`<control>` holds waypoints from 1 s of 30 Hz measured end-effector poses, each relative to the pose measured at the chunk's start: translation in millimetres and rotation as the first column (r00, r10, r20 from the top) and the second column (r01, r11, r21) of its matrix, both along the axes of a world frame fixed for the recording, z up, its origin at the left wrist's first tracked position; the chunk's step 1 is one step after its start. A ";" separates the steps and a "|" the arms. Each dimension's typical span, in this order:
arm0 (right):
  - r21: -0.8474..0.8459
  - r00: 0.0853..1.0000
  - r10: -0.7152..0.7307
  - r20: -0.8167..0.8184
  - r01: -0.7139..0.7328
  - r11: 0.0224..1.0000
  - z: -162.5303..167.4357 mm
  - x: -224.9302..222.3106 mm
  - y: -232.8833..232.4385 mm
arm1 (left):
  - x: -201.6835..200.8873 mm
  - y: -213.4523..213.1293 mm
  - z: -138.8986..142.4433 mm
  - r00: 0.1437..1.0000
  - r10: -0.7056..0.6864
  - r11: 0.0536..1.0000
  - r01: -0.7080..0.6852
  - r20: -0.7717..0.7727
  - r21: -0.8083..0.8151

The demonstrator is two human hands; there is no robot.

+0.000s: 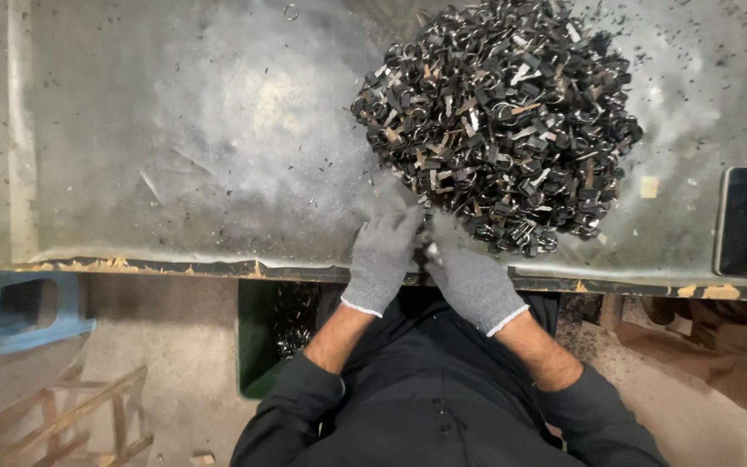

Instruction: The person picks small metal parts one at a time from a large pile on the workbench, briefly handles each part, and drops it into a green bin below the table, repeating this sorting cycle continuously.

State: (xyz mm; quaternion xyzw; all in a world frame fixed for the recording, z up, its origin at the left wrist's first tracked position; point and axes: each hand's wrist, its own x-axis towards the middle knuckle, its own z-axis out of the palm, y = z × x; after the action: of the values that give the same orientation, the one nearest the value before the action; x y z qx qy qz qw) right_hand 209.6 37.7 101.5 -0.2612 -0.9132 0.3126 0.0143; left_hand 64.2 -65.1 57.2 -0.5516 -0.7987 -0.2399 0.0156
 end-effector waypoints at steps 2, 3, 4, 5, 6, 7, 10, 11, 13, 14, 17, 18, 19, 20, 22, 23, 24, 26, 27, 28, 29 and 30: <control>-0.049 0.999 -0.035 0.017 0.036 0.998 -3.0 -1.6 -0.5 | -3.4 -2.8 7.9 0.981 0.086 0.994 -0.073 0.171 -0.079; -0.057 0.998 -0.037 0.060 0.040 0.998 -3.8 -2.2 -0.2 | -5.2 -4.1 11.6 0.958 0.131 0.987 -0.103 0.254 -0.120; -0.061 0.994 -0.039 0.104 0.046 0.997 -4.4 -3.0 0.8 | -7.2 -6.1 15.2 0.937 0.173 0.979 -0.130 0.303 -0.155; -0.062 0.988 -0.041 0.151 0.051 0.997 -5.0 -3.9 2.2 | -8.8 -8.6 18.3 0.911 0.215 0.969 -0.156 0.352 -0.189; -0.076 0.983 -0.042 0.179 0.057 0.995 -5.9 -5.1 2.5 | -10.2 -10.9 20.8 0.880 0.257 0.958 -0.179 0.399 -0.223; -0.089 0.978 -0.044 0.202 0.063 0.994 -7.4 -7.4 4.3 | -11.1 -13.2 22.5 0.889 0.196 0.979 -0.150 0.414 -0.141; -0.113 0.980 0.005 0.197 0.018 0.993 -14.1 -16.2 2.5 | -10.2 -16.2 22.2 0.927 0.064 0.998 -0.060 0.370 -0.023; -0.114 0.983 0.029 0.183 -0.008 0.993 -16.5 -19.7 -0.7 | -9.2 -15.4 20.2 0.948 0.062 0.997 -0.042 0.313 -0.070; 0.086 0.984 -0.011 0.179 -0.004 0.996 -19.2 -24.2 -8.9 | -6.6 -13.6 14.8 0.974 0.034 0.993 -0.008 0.224 -0.116; 0.177 0.983 -0.026 0.182 -0.006 0.984 -19.0 -24.8 -10.3 | -5.0 -13.1 11.9 0.980 0.013 0.993 0.011 0.200 -0.117; 0.307 0.981 -0.007 0.193 -0.054 0.950 -14.4 -23.4 -7.2 | -2.5 -15.3 4.4 0.976 0.006 0.997 0.010 0.217 -0.073; 0.219 0.984 0.092 0.155 -0.125 0.968 -11.6 -22.1 -1.5 | -3.2 -16.4 2.4 0.973 0.014 0.999 -0.004 0.229 -0.044; 0.136 0.976 0.192 0.102 -0.205 0.969 -8.8 -21.2 5.8 | -4.2 -18.1 0.8 0.970 0.009 1.000 -0.003 0.245 -0.026; 0.055 0.958 0.285 0.038 -0.287 0.956 -6.4 -21.5 10.1 | -5.6 -19.9 -0.4 0.966 0.003 1.000 -0.001 0.257 -0.009; 0.048 0.967 0.184 0.179 -0.195 0.980 -2.9 -24.7 10.9 | -6.7 -22.3 -1.8 0.967 -0.007 1.000 0.008 0.254 -0.003; 0.041 0.956 0.145 0.257 -0.160 0.986 -1.7 -27.1 7.3 | -6.4 -23.0 -2.0 0.970 0.001 1.000 0.004 0.242 -0.022; 0.131 0.966 0.085 0.243 -0.119 0.984 -0.8 -29.8 2.8 | -5.9 -23.4 -1.5 0.973 0.003 0.999 0.008 0.232 -0.047; 0.305 0.979 -0.062 0.194 0.000 0.952 1.7 -33.5 -6.5 | -4.2 -23.0 0.5 0.977 -0.013 0.999 0.024 0.215 -0.047; 0.276 0.982 -0.028 0.187 -0.025 0.961 3.3 -33.5 -5.0 | -3.1 -21.6 2.1 0.979 -0.027 0.999 0.035 0.202 -0.037; 0.252 0.985 0.009 0.173 -0.053 0.966 5.1 -33.6 -5.8 | -2.8 -20.7 4.3 0.975 -0.013 0.999 0.021 0.221 -0.033; 0.230 0.986 0.049 0.156 -0.085 0.969 7.0 -32.5 -3.8 | -3.0 -19.2 6.6 0.971 0.003 1.000 0.003 0.238 -0.026; 0.198 0.987 0.076 0.143 -0.104 0.975 9.0 -30.9 -1.7 | -3.8 -18.7 9.1 0.967 0.021 1.000 -0.015 0.253 -0.025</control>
State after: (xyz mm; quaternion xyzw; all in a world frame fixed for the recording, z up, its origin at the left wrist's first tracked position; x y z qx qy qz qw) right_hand 178.7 35.9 110.5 -0.2374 -0.9503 0.1986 -0.0348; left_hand 60.4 -83.8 66.4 -0.5093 -0.8018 -0.2991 -0.0908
